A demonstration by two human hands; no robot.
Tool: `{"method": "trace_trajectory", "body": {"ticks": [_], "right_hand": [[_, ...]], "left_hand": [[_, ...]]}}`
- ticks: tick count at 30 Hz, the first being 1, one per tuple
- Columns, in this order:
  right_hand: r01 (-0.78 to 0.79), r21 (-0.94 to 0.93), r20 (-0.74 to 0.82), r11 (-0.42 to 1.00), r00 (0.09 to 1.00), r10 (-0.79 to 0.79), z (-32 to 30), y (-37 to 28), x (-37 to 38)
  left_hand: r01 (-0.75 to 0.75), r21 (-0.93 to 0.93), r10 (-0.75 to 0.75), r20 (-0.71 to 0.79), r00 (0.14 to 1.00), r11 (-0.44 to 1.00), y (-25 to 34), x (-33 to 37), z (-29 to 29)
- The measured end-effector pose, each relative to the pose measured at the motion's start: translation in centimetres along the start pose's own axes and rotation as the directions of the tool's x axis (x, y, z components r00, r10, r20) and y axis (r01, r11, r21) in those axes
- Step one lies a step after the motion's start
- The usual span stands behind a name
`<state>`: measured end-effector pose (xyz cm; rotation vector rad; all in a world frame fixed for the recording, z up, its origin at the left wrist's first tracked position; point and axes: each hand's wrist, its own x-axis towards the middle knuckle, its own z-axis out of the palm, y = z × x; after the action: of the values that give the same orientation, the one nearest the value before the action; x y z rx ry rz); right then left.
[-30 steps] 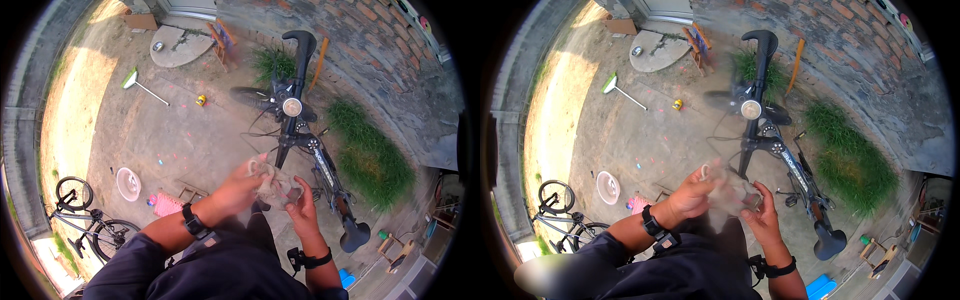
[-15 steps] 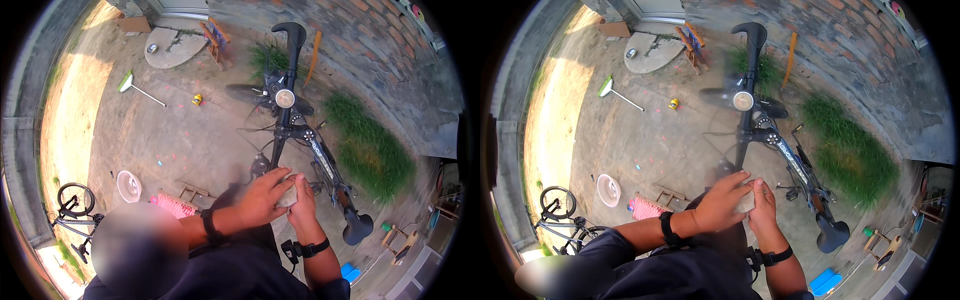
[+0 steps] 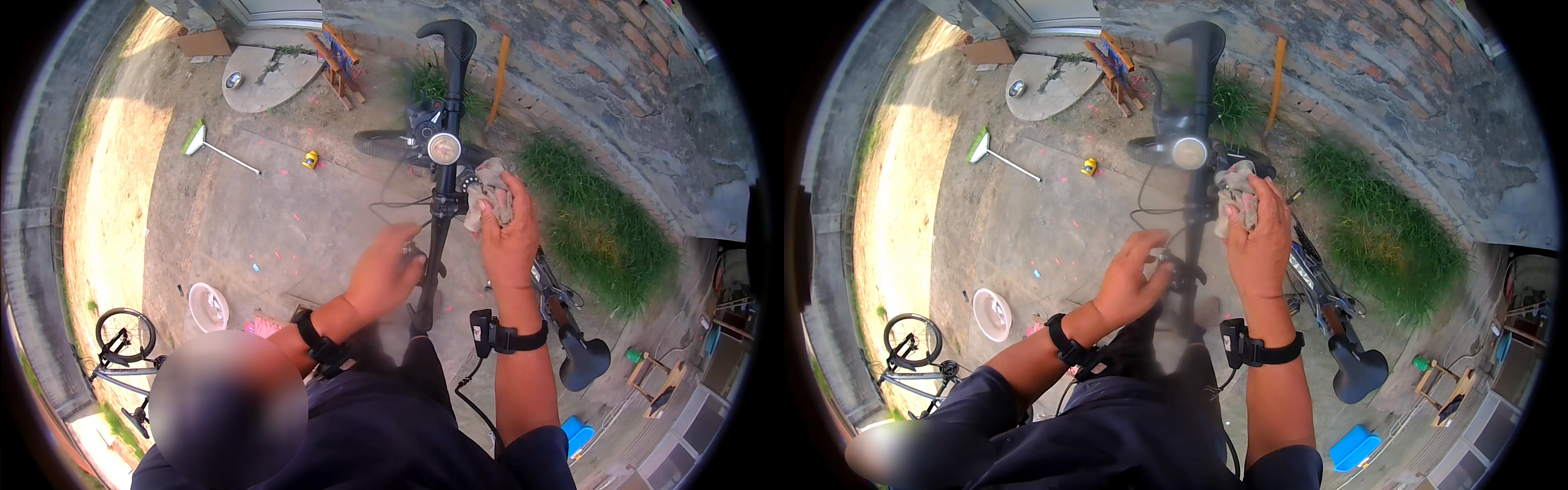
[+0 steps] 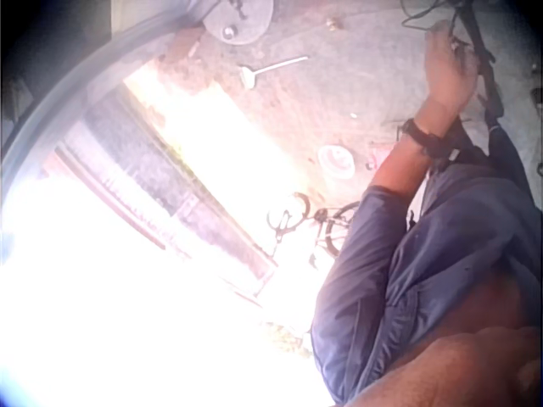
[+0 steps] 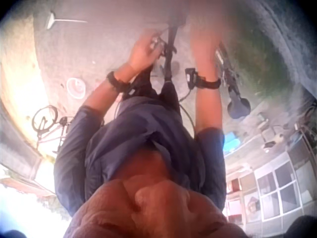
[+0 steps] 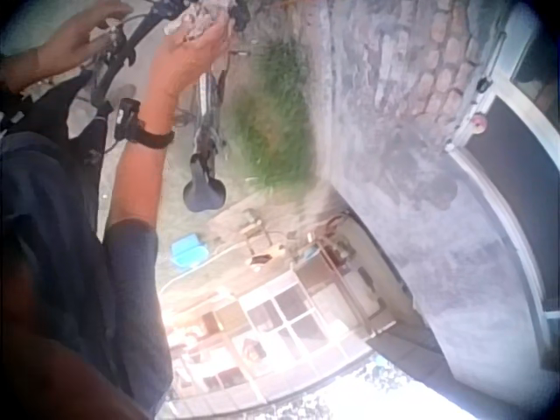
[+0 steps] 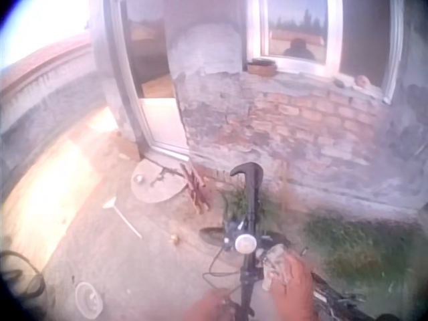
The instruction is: The person wipes down parts of a bicycle including the handlebars, frame, and seat using a cloth.
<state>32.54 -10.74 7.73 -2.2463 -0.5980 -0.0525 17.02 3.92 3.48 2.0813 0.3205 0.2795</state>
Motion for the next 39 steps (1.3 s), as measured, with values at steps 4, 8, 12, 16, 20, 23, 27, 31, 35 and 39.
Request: {"method": "trace_trajectory", "body": {"ticks": [4, 8, 12, 16, 20, 23, 27, 31, 35, 39], "right_hand": [[0.332, -0.187, 0.101, 0.924, 0.943, -0.318, 2.9, 1.9, -3.0], [0.096, -0.080, 0.266, 0.992, 0.961, -0.071, 1.9, 6.9, -9.5], [0.139, 0.026, 0.042, 0.990, 0.989, -0.140, 0.8, 2.5, -7.1], [0.335, -0.137, -0.127, 0.932, 0.927, -0.352, 2.6, 0.3, -1.1], [0.342, -0.334, -0.018, 0.878, 0.929, -0.369, 3.0, 2.4, -2.2], [0.296, -0.331, 0.057, 0.896, 0.954, -0.294, 1.3, 2.0, -2.5], [0.131, -0.371, -0.079, 0.919, 0.982, -0.172, -2.0, 0.7, -0.8], [0.365, -0.298, 0.077, 0.882, 0.930, -0.359, 1.1, -0.6, 0.8], [0.307, -0.349, 0.169, 0.885, 0.950, -0.263, 0.8, 1.2, 0.8], [0.092, -0.452, -0.016, 0.887, 0.994, -0.111, -1.9, 2.4, 2.3]], "left_hand": [[0.027, 0.003, -0.027, -0.024, 0.999, 1.000, 0.2, 1.8, 1.6], [0.089, -0.051, -0.089, 0.009, 0.996, 0.995, 0.5, 4.1, 2.0], [0.097, -0.116, -0.099, -0.012, 0.995, 0.989, 0.1, 3.7, 2.1], [0.052, -0.128, -0.057, -0.035, 0.998, 0.990, -0.1, 3.6, 2.7], [-0.008, -0.062, 0.005, -0.045, 0.999, 0.998, -0.1, 4.3, 2.8], [0.003, -0.022, -0.003, -0.022, 1.000, 1.000, -0.5, 3.8, 2.3], [0.036, -0.045, -0.037, -0.022, 0.999, 0.998, -0.2, 4.1, 2.0], [0.001, -0.102, -0.004, -0.030, 1.000, 0.995, -0.3, 4.0, 2.3], [0.011, -0.070, -0.010, 0.015, 1.000, 0.997, -0.3, 3.9, 1.9], [0.007, -0.026, -0.007, 0.007, 1.000, 1.000, -0.3, 4.0, 2.0]]}}
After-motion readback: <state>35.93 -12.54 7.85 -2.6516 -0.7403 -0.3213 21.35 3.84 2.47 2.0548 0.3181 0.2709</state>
